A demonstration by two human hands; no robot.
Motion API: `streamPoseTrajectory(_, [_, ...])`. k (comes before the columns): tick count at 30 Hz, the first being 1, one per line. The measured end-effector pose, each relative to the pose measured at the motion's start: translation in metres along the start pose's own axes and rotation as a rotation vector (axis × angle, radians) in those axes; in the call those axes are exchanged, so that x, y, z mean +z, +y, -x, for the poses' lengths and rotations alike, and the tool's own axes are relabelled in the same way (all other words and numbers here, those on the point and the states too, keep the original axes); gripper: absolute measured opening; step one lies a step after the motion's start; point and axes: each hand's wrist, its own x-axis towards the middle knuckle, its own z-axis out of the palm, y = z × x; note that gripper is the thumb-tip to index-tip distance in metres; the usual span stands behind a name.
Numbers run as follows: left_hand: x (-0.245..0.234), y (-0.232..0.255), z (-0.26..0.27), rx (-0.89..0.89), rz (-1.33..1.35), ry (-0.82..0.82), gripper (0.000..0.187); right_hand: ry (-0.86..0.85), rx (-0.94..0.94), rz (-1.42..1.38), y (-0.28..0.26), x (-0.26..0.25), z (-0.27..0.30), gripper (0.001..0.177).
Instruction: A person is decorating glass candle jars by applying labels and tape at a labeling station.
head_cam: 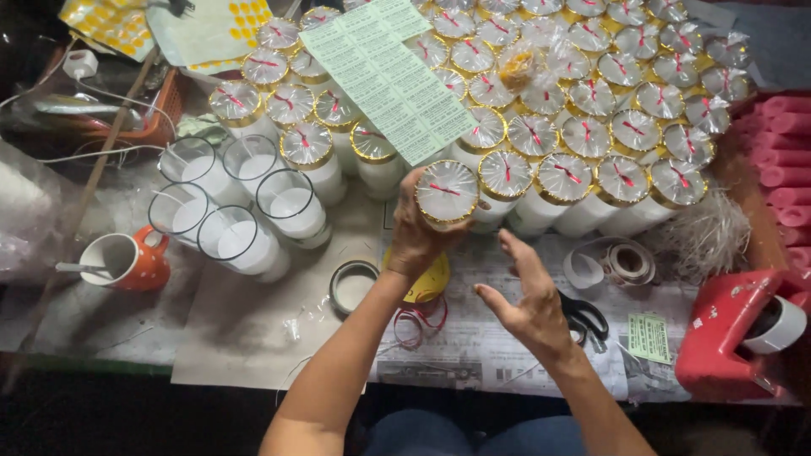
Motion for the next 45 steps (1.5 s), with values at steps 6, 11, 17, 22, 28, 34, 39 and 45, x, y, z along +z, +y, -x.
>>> streamPoseTrajectory(6, [0.023,-0.033,-0.003,0.067,-0.051,0.097,0.097,-0.034,-0.007,0.062,0.034,0.0,0.058,0.047])
streamPoseTrajectory(11, [0.034,-0.043,-0.008,0.003,-0.011,0.054,0.098,-0.115,0.138,0.013,0.05,-0.006,0.097,0.042])
streamPoseTrajectory(17, [0.04,-0.056,-0.016,0.094,-0.013,0.047,0.094,-0.117,0.108,0.024,0.063,0.004,0.121,0.038])
streamPoseTrajectory(22, [0.046,-0.085,0.002,-0.206,-0.137,-0.128,0.111,-0.125,0.002,0.136,0.06,-0.002,0.143,0.033])
streamPoseTrajectory(28, [-0.008,-0.023,0.038,-0.119,-0.229,-0.206,0.094,0.121,0.076,0.323,0.088,-0.048,0.191,0.029])
streamPoseTrajectory(34, [-0.017,0.033,0.143,-0.027,-0.037,-0.343,0.054,0.146,0.191,0.36,0.096,-0.05,0.22,0.032])
streamPoseTrajectory(39, [-0.021,0.047,0.203,-0.022,-0.016,-0.435,0.027,0.167,-0.057,0.58,0.095,-0.021,0.197,0.027])
streamPoseTrajectory(45, [-0.052,0.041,0.191,-0.085,-0.031,-0.36,0.025,0.027,-0.227,0.707,0.137,-0.002,0.17,0.006])
